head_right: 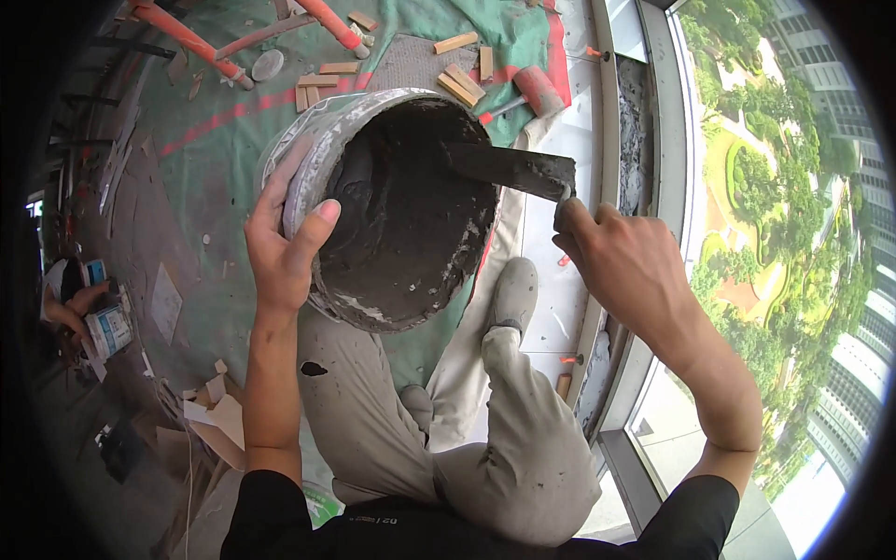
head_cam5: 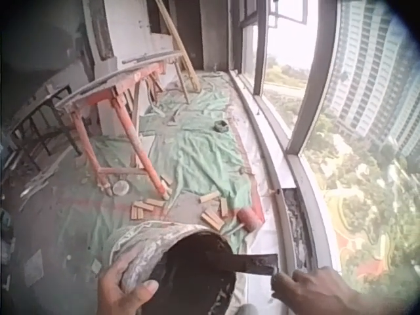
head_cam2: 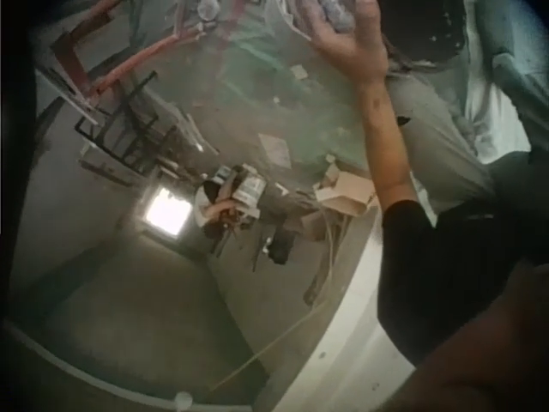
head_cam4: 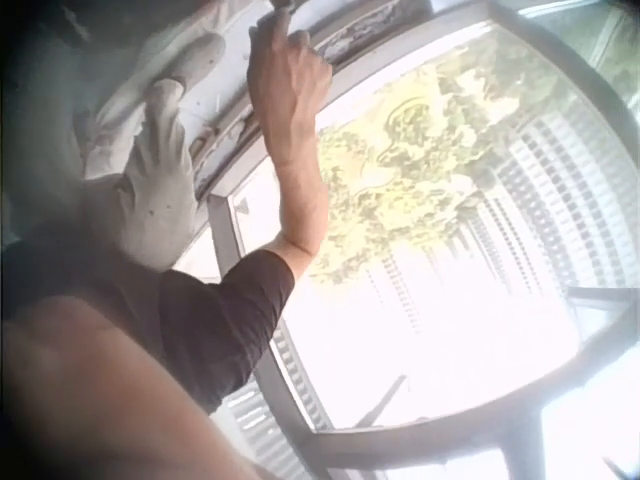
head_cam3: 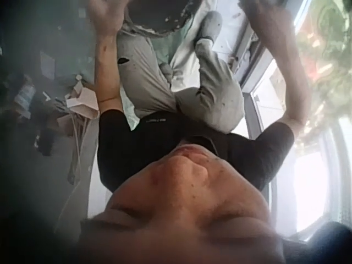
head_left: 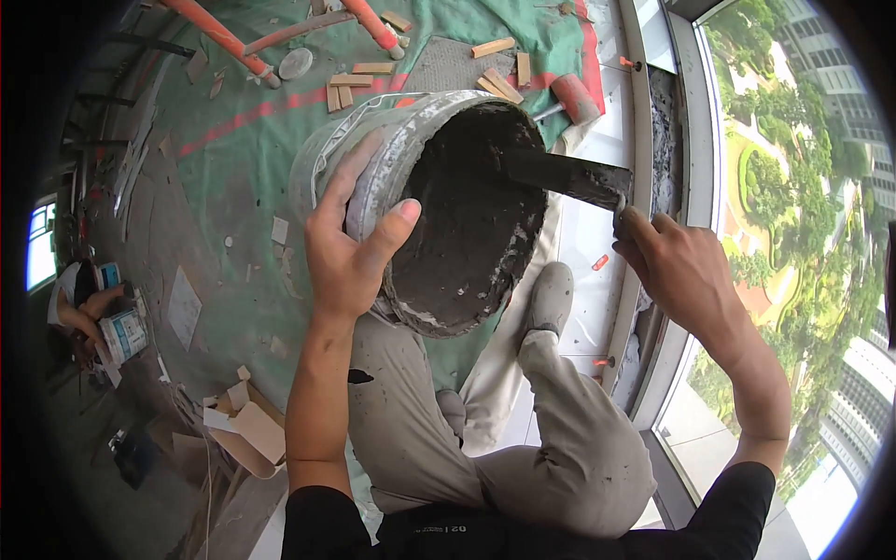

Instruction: Applying mortar to a window ledge area using a trowel at a renovation site.

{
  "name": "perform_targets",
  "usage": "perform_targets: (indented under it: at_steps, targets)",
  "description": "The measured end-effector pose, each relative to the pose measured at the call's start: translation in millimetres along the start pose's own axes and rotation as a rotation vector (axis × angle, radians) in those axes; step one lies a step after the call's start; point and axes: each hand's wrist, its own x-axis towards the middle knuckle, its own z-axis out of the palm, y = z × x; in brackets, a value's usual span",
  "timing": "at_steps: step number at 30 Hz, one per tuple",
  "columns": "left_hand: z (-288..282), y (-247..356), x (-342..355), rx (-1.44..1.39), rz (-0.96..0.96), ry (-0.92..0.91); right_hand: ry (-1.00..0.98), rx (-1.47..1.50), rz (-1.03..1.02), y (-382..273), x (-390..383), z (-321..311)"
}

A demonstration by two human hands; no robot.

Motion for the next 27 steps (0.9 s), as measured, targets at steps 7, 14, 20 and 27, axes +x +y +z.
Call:
perform_targets:
  at_steps: [7, 14, 20, 27]
  targets:
    - [-0.9, -13.1, -14.2, -0.037, 0.054, 0.038, -0.499, 0.399, 0.037, 5.9, -1.6, 15.9]
    - [-8.3, -28.8, -21.8, -0.028, 0.108, 0.075, -1.035, 0.958, 0.421, -21.3, -14.6, 13.4]
    - [-15.9, -23.1, -11.8, -0.122, 0.06, 0.132, -0.609, 1.071, -0.06, -32.8, 24.4, 14.6]
    - [-36.8, -14.1, 11.8, -0.144, -0.053, 0.123, -0.257, 0.805, -0.343, -72.7, 107.5, 69.2]
